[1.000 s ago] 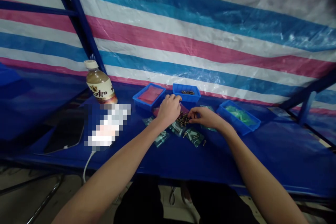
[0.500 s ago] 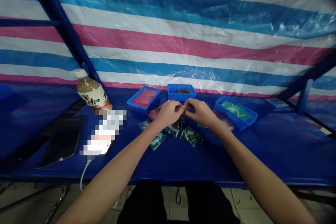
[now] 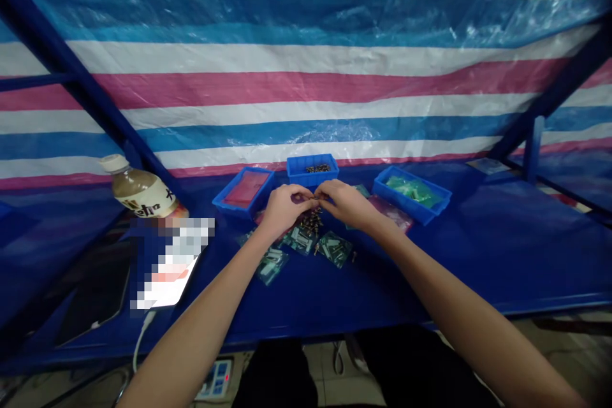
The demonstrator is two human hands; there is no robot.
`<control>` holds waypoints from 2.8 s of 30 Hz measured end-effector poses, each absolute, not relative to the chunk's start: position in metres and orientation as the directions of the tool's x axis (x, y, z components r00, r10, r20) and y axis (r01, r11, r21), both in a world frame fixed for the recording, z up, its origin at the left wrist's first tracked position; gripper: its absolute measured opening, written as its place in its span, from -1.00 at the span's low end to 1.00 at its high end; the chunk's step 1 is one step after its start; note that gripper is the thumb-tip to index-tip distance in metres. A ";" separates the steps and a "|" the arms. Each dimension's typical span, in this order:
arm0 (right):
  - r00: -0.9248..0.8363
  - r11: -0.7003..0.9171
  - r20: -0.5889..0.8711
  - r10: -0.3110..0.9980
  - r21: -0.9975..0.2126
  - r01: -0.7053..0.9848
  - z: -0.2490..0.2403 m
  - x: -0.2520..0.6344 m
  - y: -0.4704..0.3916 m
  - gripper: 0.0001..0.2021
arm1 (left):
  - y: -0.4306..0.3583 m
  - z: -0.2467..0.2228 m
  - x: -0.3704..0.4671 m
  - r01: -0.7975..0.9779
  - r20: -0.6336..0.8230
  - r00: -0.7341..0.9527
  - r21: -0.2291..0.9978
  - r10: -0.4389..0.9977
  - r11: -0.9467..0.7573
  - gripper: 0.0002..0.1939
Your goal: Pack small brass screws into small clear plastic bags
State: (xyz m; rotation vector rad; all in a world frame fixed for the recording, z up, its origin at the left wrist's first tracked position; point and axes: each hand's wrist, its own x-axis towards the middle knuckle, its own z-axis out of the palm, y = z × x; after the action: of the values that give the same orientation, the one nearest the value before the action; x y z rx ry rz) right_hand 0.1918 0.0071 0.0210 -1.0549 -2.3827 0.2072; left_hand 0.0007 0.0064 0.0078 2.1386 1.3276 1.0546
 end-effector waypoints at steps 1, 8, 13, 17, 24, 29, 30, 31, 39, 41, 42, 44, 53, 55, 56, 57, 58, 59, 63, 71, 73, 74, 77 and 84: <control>-0.561 0.682 0.393 0.729 -0.344 0.645 0.021 0.192 0.008 -0.86 | 0.007 0.008 0.001 0.591 0.392 0.256 0.660 0.884 -0.464 -0.78; -0.562 0.681 0.386 0.732 -0.432 0.591 0.023 0.193 0.010 -0.81 | 0.006 0.014 -0.001 0.689 0.486 0.321 0.469 0.813 -0.552 -0.87; -0.567 0.656 0.331 0.755 -0.401 0.639 0.020 0.192 0.009 -0.87 | 0.006 0.012 -0.001 0.684 0.499 0.440 0.353 0.747 -0.638 -0.89; -0.573 0.633 0.272 0.773 -0.405 0.660 0.018 0.193 0.007 -0.89 | 0.006 0.008 -0.004 0.684 0.429 0.534 0.288 0.729 -0.671 -0.85; -0.570 0.573 0.213 0.793 -0.579 0.580 0.032 0.203 0.018 -0.88 | -0.004 0.023 -0.005 0.695 0.480 0.515 0.252 0.710 -0.674 -0.68; -0.004 0.339 0.494 0.870 -0.592 0.731 0.022 0.201 0.037 -0.73 | -0.004 0.023 -0.007 0.796 0.593 0.420 0.123 0.687 -0.593 -0.55; 0.029 0.314 0.503 0.864 -0.583 0.750 0.018 0.202 0.039 -0.73 | -0.002 0.021 -0.008 0.816 0.594 0.414 0.094 0.690 -0.570 -0.54; 0.020 0.307 0.496 0.868 -0.568 0.763 0.014 0.204 0.039 -0.73 | 0.000 0.019 -0.009 0.832 0.588 0.411 0.070 0.697 -0.550 -0.53; -0.503 0.592 0.312 0.806 -0.402 0.699 -0.001 0.208 0.031 -0.80 | 0.010 0.006 -0.015 0.892 0.545 0.371 0.015 0.752 -0.451 -0.60; -0.500 0.599 0.341 0.797 -0.338 0.725 -0.007 0.200 0.030 -0.75 | 0.011 0.003 -0.017 0.896 0.517 0.374 0.013 0.770 -0.444 -0.63; -0.476 0.580 0.351 0.806 -0.315 0.751 -0.010 0.195 0.029 -0.74 | 0.011 0.002 -0.018 0.899 0.499 0.373 0.015 0.782 -0.438 -0.64; -0.418 0.523 0.348 0.839 -0.301 0.798 -0.016 0.185 0.027 -0.76 | 0.012 -0.001 -0.019 0.904 0.463 0.370 0.021 0.806 -0.427 -0.68; -0.378 0.473 0.317 0.870 -0.318 0.822 0.004 0.205 0.034 -0.90 | 0.014 -0.006 -0.019 0.905 0.408 0.402 -0.042 0.820 -0.423 -0.67; -0.394 0.452 0.237 0.888 -0.295 0.842 0.019 0.225 0.032 -0.90 | 0.015 -0.006 -0.019 0.908 0.388 0.401 -0.050 0.830 -0.416 -0.66; -0.415 0.439 0.141 0.899 -0.286 0.852 0.026 0.235 0.030 -0.87 | 0.015 -0.006 -0.020 0.909 0.380 0.401 -0.051 0.834 -0.414 -0.66; -0.427 0.415 0.020 0.904 -0.280 0.866 0.032 0.243 0.028 -0.81 | 0.016 -0.006 -0.020 0.908 0.375 0.404 -0.051 0.834 -0.417 -0.66; -0.418 0.380 -0.099 0.903 -0.273 0.884 0.037 0.249 0.025 -0.74 | 0.016 -0.006 -0.020 0.905 0.373 0.409 -0.050 0.833 -0.422 -0.65; -0.401 0.346 -0.197 0.895 -0.263 0.900 0.040 0.254 0.022 -0.67 | 0.016 -0.006 -0.020 0.903 0.375 0.413 -0.048 0.830 -0.427 -0.65; -0.385 0.321 -0.309 0.870 -0.239 0.916 0.042 0.254 0.017 -0.58 | 0.016 -0.006 -0.021 0.898 0.382 0.416 -0.035 0.825 -0.438 -0.65; -0.540 0.481 -0.256 0.801 -0.261 0.837 0.037 0.230 0.014 -0.71 | 0.017 -0.003 -0.021 0.895 0.416 0.416 -0.028 0.808 -0.446 -0.69; -0.552 0.483 -0.222 0.804 -0.298 0.823 0.034 0.227 0.012 -0.70 | 0.016 -0.002 -0.021 0.892 0.441 0.413 -0.018 0.797 -0.452 -0.70; -0.554 0.483 -0.194 0.809 -0.319 0.816 0.033 0.226 0.012 -0.68 | 0.015 -0.001 -0.021 0.891 0.453 0.410 -0.012 0.791 -0.454 -0.70; -0.557 0.495 -0.070 0.828 -0.375 0.784 0.031 0.223 0.013 -0.62 | 0.014 0.001 -0.020 0.884 0.482 0.405 0.009 0.777 -0.467 -0.70; -0.513 0.593 0.338 0.789 -0.634 0.496 0.032 0.211 0.015 -0.63 | 0.006 0.010 -0.006 0.760 0.538 0.381 0.282 0.752 -0.586 -0.66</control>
State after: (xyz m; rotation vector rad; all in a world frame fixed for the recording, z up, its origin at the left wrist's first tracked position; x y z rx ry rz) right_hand 0.2113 0.0151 0.0318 -1.0137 -2.2104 0.6250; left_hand -0.0063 0.0062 0.0096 2.6201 1.4343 1.0102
